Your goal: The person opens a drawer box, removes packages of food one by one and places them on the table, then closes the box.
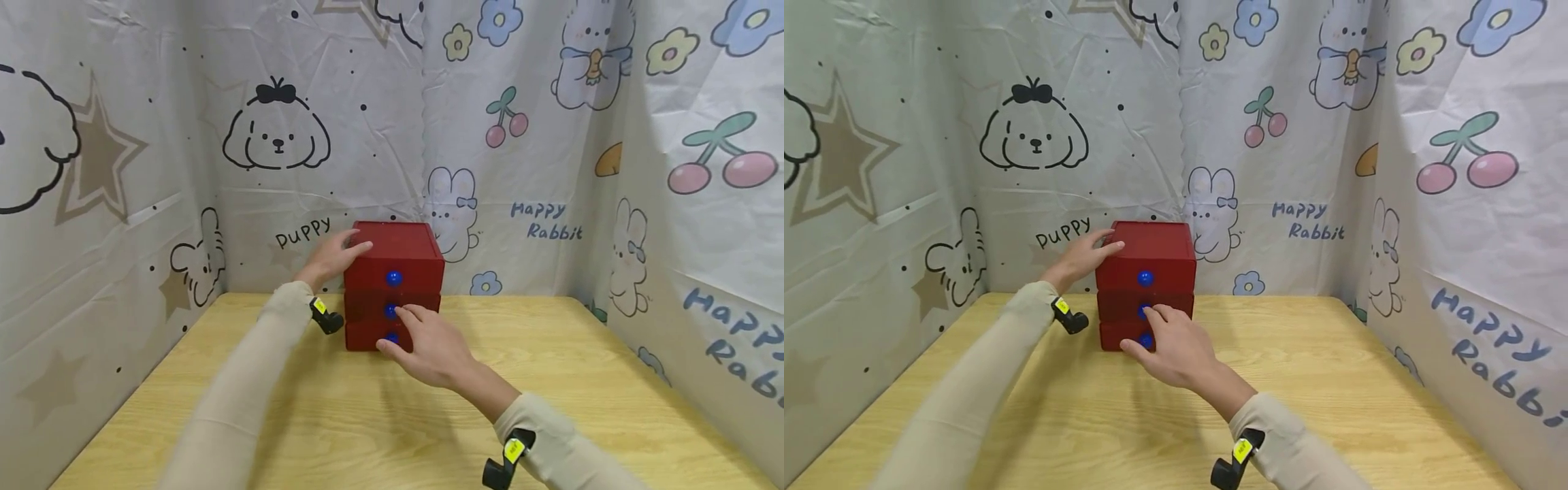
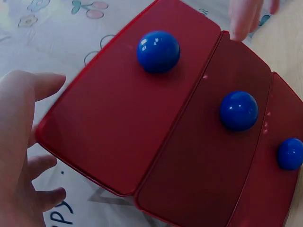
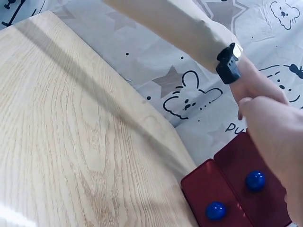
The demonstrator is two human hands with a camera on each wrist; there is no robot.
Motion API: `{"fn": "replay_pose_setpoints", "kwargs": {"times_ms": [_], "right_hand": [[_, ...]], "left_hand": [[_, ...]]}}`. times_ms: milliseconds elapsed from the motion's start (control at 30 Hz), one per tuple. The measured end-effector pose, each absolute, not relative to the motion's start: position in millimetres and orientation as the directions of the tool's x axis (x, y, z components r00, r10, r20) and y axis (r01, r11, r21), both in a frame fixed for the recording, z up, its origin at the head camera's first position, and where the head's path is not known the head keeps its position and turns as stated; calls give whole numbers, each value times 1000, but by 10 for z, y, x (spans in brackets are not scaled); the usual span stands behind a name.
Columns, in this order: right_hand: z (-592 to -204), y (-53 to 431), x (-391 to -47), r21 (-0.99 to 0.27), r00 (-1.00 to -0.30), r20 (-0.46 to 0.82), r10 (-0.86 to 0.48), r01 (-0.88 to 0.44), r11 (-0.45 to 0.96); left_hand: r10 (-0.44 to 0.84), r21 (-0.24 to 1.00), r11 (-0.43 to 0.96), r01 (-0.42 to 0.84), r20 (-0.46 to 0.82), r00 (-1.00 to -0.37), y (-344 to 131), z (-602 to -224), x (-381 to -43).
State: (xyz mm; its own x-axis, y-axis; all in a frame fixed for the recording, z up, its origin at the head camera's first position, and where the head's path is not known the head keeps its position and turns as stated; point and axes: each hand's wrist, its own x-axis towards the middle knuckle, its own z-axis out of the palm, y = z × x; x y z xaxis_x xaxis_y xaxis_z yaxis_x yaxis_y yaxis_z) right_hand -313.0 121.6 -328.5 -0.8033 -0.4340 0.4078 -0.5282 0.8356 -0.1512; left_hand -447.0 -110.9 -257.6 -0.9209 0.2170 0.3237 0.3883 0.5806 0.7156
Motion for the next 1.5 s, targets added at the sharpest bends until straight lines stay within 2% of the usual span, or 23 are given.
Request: {"fn": "replay_pose_setpoints", "kwargs": {"times_ms": [100,233,367,467,667,867,1133,1500], "right_hand": [[-3301,1149,-3146,-285,-797,458,-393,-550,785],[-3254,1071,-3225,-576,-845,448,-290,-521,630],[-3167,996,-3343,-869,-942,292,-167,-335,364],[-3111,948,-3434,-973,-981,130,-146,-154,172],[-3061,890,-3632,-991,-980,-75,-186,94,-97],[-3049,841,-3769,-951,-978,-162,-129,190,-245],[-3104,786,-3825,-954,-987,-145,-72,159,-255],[-3094,828,-3878,-986,-991,-118,-66,125,-106]], "left_hand": [[228,738,562,372,294,-928,-1110,-2634,-4505],[223,763,542,353,274,-936,-1108,-2630,-4513],[210,786,532,315,238,-948,-1103,-2565,-4487],[206,795,535,286,206,-957,-1106,-2534,-4483],[215,793,546,270,178,-960,-1110,-2552,-4512],[231,786,556,269,165,-959,-1069,-2591,-4557],[238,777,567,272,161,-958,-1087,-2613,-4552],[228,749,599,283,179,-957,-1115,-2564,-4569]]}}
